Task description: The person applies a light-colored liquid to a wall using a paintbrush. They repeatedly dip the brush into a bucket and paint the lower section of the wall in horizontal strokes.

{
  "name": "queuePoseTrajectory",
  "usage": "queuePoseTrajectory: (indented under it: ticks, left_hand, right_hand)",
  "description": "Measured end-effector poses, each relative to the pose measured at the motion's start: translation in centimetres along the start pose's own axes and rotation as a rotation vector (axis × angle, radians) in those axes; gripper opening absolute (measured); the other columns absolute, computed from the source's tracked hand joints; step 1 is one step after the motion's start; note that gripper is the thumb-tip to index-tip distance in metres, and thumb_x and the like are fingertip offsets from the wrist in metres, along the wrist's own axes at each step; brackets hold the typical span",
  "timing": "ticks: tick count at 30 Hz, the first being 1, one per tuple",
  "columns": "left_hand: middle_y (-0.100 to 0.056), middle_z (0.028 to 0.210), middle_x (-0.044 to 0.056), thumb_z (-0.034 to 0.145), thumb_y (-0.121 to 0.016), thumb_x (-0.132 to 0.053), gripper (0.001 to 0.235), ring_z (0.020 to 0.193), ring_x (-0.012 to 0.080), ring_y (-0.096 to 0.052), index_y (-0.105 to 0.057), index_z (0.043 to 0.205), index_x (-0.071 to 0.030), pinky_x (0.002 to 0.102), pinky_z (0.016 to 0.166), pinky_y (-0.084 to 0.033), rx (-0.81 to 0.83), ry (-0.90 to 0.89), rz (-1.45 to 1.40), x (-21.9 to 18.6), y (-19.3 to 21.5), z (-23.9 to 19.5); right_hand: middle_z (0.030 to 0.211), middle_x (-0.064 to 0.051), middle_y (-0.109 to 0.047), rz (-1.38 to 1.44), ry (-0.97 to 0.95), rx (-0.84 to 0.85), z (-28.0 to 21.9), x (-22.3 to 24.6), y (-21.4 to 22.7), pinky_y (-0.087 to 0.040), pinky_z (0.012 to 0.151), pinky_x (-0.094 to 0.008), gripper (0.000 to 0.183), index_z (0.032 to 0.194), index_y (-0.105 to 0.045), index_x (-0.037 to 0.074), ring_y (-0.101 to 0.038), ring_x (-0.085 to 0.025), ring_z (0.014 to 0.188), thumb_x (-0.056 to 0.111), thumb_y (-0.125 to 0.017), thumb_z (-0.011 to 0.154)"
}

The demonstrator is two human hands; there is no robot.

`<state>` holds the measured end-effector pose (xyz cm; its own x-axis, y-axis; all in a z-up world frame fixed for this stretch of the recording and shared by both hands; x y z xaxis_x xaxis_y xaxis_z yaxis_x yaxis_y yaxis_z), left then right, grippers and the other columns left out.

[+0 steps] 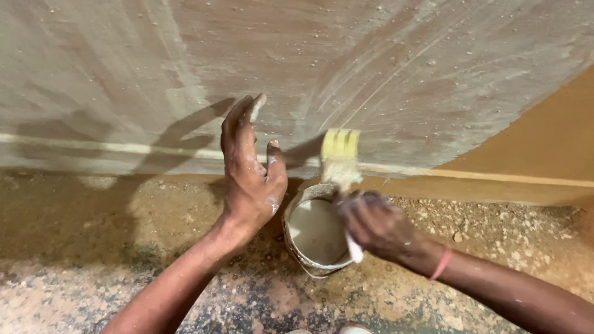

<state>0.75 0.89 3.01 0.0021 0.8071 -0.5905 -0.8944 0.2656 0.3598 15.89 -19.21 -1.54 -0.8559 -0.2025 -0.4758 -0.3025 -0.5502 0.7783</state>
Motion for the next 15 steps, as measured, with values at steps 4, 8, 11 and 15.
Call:
queuePoseTrajectory:
  ticks: [4,8,11,15]
  left_hand:
    - [-0.037,0.160,0.021,0.095,-0.057,0.001,0.069,0.155,0.0388,-0.035,-0.033,0.159,-0.008,0.052,0.131,-0.035,0.006,0.043,-0.006,0.0,1.0,-0.3]
    - [-0.037,0.160,0.021,0.095,-0.057,0.003,0.069,0.155,0.0385,-0.035,-0.034,0.159,-0.008,0.053,0.132,-0.034,-0.005,0.048,-0.004,0.1,1.2,-0.3]
    - [-0.037,0.161,0.021,0.093,-0.057,0.004,0.071,0.155,0.0388,-0.034,-0.033,0.159,-0.008,0.054,0.132,-0.032,0.008,0.054,-0.011,0.1,1.1,-0.2]
    - [-0.040,0.161,0.019,0.094,-0.058,0.004,0.070,0.156,0.0359,-0.035,-0.035,0.159,-0.008,0.053,0.132,-0.033,0.015,0.074,0.009,0.2,0.0,-0.1]
  right_hand:
    - [0.109,-0.023,-0.066,0.279,-0.038,0.219,-0.4,2.2,-3.1,-0.065,0.059,-0.035,0.050,0.138,-0.055,-0.006,-0.074,-0.029,0.079,-0.003,-0.058,0.088]
    - [0.116,-0.019,-0.071,0.271,-0.157,0.077,0.4,-1.9,-0.5,-0.058,0.050,-0.027,0.055,0.141,-0.057,0.001,-0.070,-0.024,0.072,-0.012,-0.053,0.088]
    - [0.086,-0.011,-0.075,-0.011,-0.290,-0.052,0.6,-6.0,4.3,-0.045,0.034,-0.027,0.032,0.124,-0.071,0.012,-0.060,-0.013,0.050,0.021,-0.073,0.093]
    - [0.089,-0.011,-0.072,-0.226,-0.364,-0.217,-0.1,-9.7,11.7,-0.047,0.041,-0.028,0.031,0.127,-0.070,0.009,-0.061,-0.015,0.058,0.020,-0.071,0.099]
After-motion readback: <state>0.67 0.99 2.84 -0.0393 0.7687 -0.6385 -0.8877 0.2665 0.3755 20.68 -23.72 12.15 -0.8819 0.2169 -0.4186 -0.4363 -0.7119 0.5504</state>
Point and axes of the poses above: each hand's wrist, its own z-axis towards the middle knuckle, its own y-axis out of the back of the hand, x = y × z, the point moved 3 cm from there along z, towards the middle knuckle
